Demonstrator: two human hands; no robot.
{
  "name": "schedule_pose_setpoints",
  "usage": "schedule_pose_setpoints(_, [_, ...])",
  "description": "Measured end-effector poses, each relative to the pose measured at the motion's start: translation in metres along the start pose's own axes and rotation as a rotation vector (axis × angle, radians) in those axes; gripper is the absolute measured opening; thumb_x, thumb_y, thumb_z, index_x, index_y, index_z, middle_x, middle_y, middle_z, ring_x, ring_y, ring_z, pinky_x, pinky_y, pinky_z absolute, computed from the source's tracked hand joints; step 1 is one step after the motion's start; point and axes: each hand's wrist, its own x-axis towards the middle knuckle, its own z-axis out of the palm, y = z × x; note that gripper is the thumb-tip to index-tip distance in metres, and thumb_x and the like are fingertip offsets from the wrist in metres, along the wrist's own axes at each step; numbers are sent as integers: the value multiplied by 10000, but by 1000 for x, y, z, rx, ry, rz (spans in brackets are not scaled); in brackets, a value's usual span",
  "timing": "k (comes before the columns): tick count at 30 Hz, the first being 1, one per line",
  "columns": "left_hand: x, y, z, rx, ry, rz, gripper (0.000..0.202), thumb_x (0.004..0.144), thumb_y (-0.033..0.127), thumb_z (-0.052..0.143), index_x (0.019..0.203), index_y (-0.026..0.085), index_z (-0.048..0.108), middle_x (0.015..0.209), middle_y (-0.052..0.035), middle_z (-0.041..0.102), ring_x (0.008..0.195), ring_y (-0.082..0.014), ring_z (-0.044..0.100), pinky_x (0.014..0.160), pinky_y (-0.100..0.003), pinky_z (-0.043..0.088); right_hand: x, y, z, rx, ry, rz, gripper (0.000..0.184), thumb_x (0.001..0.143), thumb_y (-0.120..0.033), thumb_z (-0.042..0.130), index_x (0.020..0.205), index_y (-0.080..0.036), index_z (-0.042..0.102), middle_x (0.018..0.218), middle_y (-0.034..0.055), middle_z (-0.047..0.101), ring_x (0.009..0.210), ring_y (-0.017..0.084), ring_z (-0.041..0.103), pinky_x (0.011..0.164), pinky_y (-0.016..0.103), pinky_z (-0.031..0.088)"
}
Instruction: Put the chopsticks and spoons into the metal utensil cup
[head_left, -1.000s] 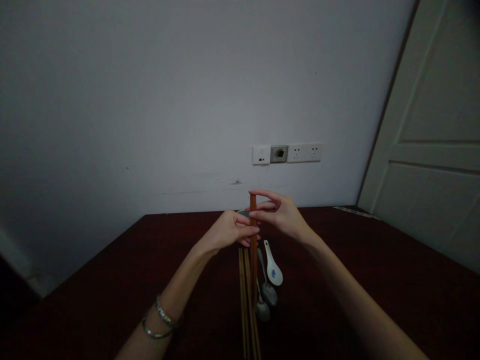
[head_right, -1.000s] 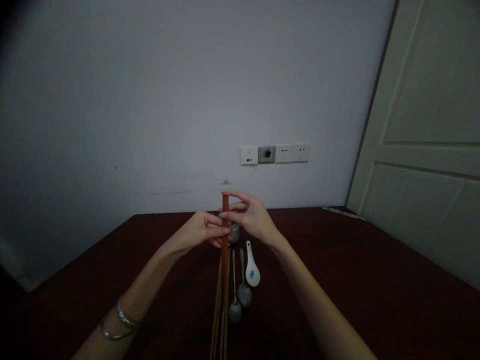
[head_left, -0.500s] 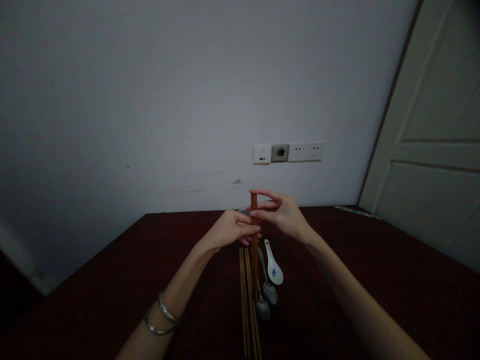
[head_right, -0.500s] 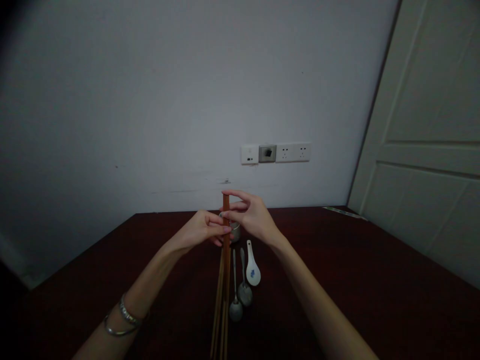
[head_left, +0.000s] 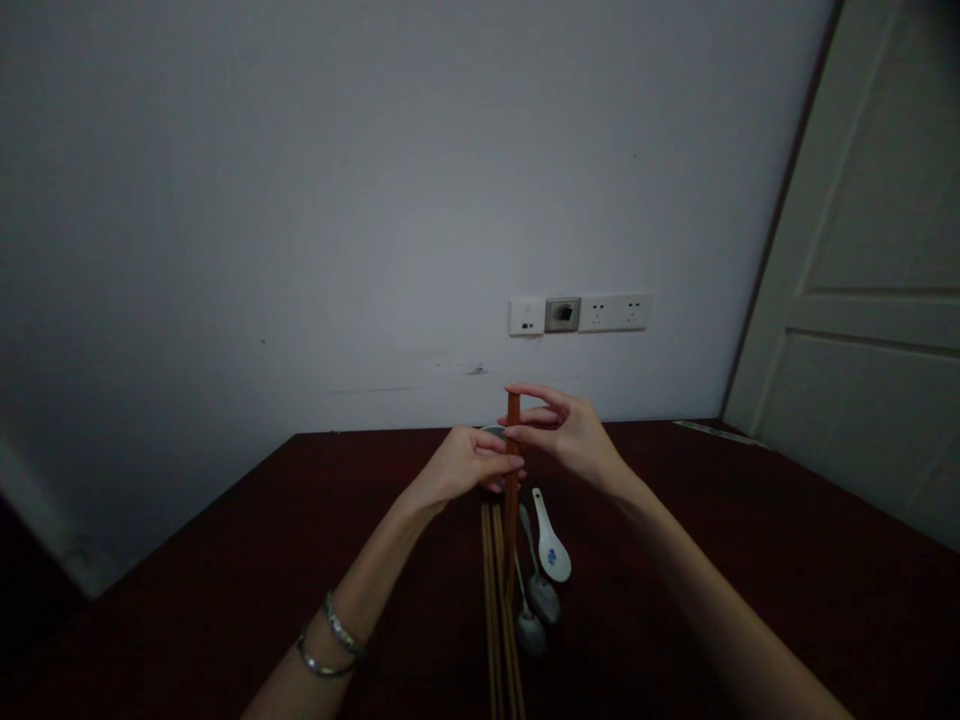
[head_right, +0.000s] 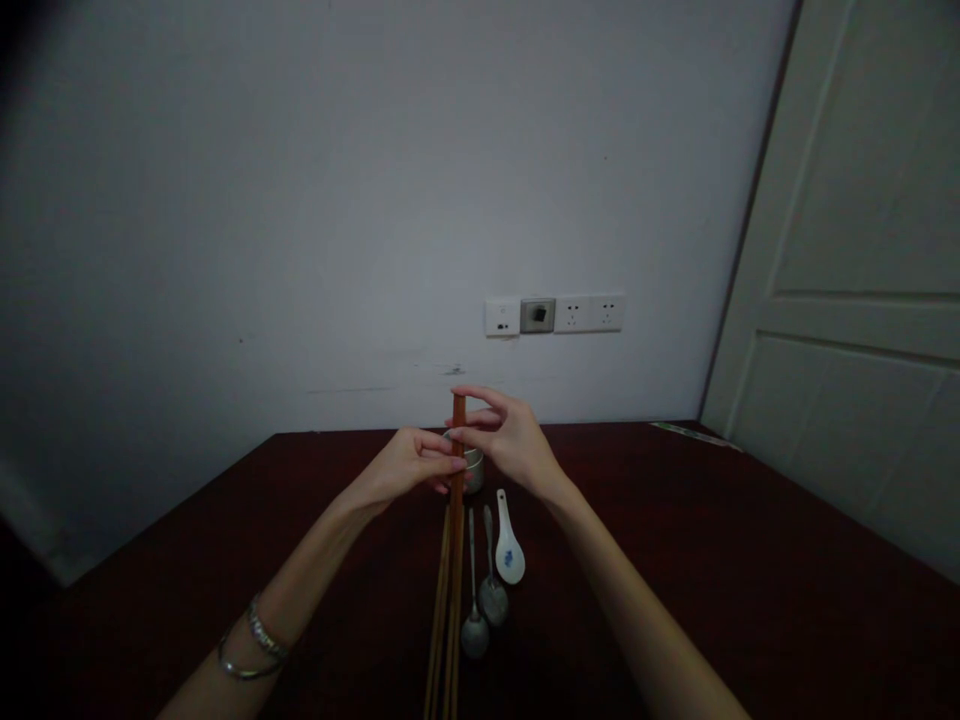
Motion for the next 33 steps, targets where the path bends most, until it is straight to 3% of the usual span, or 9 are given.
schedule_pose_setpoints(12, [2,-5,0,-54,5,8,231,676,311,657,751,94,677,797,-126,678,718,-165,627,699,-327,477,2,5,-2,-21,-26,-33,483,649,-223,678,1111,-200,540,786,39,692,717,174,651,709,339,522])
schedule_pose_setpoints(21, [2,-4,-2,-67,11,-1,217,674,298,657,744,94,673,770,-114,676,696,-165,627,691,-331,480,3,7,-4,-15,-51,-50,576,707,-280,627,1249,-205,445,827,42,686,785,168,636,736,323,494])
schedule_pose_setpoints(29, [2,-2,-1,-64,19,-20,204,662,284,663,736,94,679,747,-103,679,672,-156,626,678,-319,481,6,15,-9,21,-45,-7,439,703,-267,625,1122,-161,551,816,56,686,790,183,638,679,304,497])
schedule_pose_setpoints(33, [1,-2,-1,-68,18,-20,182,666,268,661,734,100,679,744,-100,677,669,-153,626,677,-316,481,7,17,-9,62,-18,3,403,667,-254,659,1051,-158,584,787,38,683,638,132,622,622,275,493])
